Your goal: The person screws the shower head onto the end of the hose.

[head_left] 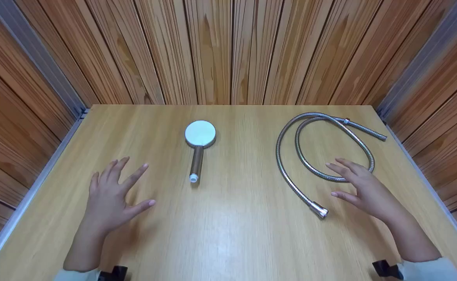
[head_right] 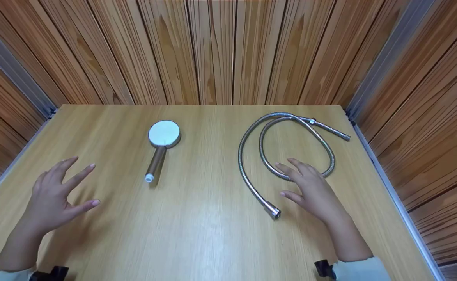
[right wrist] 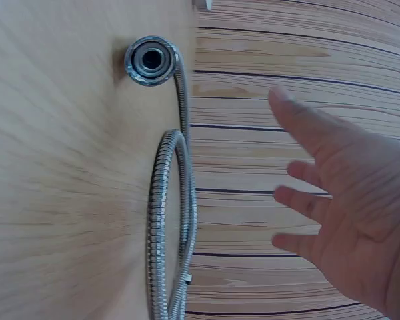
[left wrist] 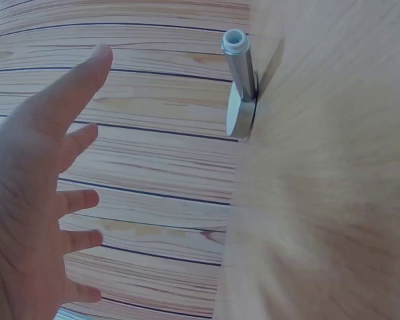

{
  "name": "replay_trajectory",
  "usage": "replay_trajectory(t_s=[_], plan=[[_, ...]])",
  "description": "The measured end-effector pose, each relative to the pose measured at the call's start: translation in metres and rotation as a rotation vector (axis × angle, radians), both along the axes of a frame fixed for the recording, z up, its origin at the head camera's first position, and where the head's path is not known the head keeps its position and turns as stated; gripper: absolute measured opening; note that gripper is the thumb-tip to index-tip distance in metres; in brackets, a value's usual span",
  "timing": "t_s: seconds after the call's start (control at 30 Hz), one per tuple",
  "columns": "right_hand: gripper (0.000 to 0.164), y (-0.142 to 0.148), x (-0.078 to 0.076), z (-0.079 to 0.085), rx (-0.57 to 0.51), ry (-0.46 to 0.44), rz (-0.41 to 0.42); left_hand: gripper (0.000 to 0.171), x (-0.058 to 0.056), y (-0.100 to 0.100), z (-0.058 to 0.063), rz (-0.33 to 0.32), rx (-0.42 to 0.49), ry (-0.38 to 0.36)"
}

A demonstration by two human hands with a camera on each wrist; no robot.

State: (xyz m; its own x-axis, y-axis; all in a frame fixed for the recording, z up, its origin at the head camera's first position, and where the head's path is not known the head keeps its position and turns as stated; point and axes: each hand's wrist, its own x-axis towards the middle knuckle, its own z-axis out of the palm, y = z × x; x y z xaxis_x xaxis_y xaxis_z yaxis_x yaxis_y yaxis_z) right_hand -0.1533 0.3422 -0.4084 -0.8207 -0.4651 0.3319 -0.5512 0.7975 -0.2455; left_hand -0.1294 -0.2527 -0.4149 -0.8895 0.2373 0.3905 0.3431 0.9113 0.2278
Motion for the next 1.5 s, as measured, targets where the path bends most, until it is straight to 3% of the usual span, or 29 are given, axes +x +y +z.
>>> replay_trajectory(t_s=[0.13, 0.37, 0.63, 0.77, 0.97, 1.1, 1.2, 1.33, 1.5], plan=[[0.073, -0.002, -0.006, -0.006, -0.036, -0.005, 0.056, 0.081, -0.006, 0.005, 0.001, -0.020, 0.039, -0.005], [0.073, -0.009, -0.017, -0.016, 0.016, 0.038, 0.150, 0.078, -0.016, 0.014, -0.003, -0.070, 0.179, -0.053], [0.070, -0.018, -0.025, -0.026, 0.024, -0.051, 0.206, 0.071, -0.028, 0.027, -0.011, -0.144, 0.404, -0.147], [0.064, -0.020, -0.030, -0.030, 0.000, -0.126, 0.227, 0.061, -0.036, 0.034, -0.017, -0.180, 0.593, -0.250], [0.055, -0.021, -0.037, -0.038, -0.119, -0.331, 0.297, 0.045, -0.055, 0.045, -0.026, -0.191, 0.875, -0.475], [0.051, -0.021, -0.044, -0.044, -0.188, -0.433, 0.348, 0.051, -0.068, 0.053, -0.032, -0.160, 1.102, -0.671], [0.044, -0.023, -0.047, -0.046, -0.216, -0.508, 0.342, 0.058, -0.077, 0.059, -0.036, -0.117, 1.262, -0.796], [0.040, -0.029, -0.048, -0.046, -0.215, -0.586, 0.303, 0.063, -0.085, 0.068, -0.042, -0.093, 1.363, -0.873], [0.038, -0.036, -0.047, -0.047, -0.142, -0.584, 0.256, 0.063, -0.089, 0.077, -0.048, -0.081, 1.392, -0.894]])
